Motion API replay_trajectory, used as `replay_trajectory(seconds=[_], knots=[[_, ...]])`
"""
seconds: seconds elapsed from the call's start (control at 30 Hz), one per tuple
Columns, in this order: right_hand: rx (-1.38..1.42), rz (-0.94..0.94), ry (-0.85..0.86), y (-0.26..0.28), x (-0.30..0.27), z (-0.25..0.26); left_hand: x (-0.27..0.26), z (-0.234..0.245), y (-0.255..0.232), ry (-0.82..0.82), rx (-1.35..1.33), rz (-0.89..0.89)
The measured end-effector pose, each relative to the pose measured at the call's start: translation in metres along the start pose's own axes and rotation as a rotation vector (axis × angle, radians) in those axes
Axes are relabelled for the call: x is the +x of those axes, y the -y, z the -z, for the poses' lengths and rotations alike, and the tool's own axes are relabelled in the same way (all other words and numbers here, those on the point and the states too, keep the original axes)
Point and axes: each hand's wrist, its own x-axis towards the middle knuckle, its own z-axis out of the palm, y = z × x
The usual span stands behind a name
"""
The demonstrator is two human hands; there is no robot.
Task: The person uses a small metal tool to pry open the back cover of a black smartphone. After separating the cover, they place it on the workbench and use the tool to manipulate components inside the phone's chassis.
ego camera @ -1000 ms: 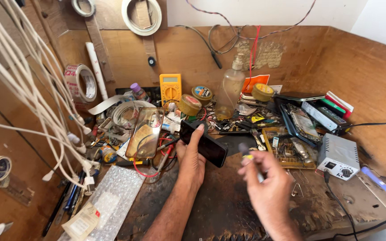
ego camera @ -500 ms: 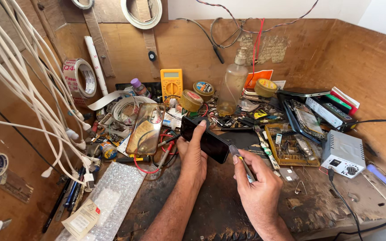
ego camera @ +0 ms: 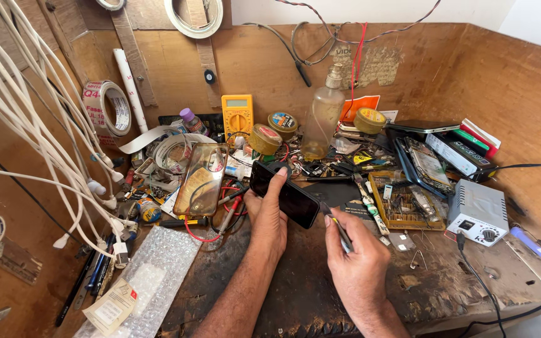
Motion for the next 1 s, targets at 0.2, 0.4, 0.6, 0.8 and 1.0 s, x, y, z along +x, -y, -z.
replay_trajectory(seconds=[0.2, 0.4, 0.6, 0.8, 1.0], knots=[[-0.180, 0.064, 0.047, -0.007, -0.002, -0.002, 0.001, 0.004, 0.003, -0.079, 0.153, 0.042], [-0.373, 0.134, 0.138, -0.017, 0.000, -0.010, 0.002, 0.006, 0.005, -0.074, 0.203, 0.010], [-0.224, 0.074, 0.105, -0.019, 0.006, -0.010, -0.008, 0.000, 0.002, -0.018, 0.133, 0.003], [-0.185, 0.017, 0.058, -0.012, 0.009, -0.007, -0.016, -0.006, -0.007, 0.088, 0.276, -0.055], [-0.213, 0.089, 0.066, -0.009, 0.008, -0.005, -0.016, -0.005, -0.010, 0.118, 0.378, -0.054]])
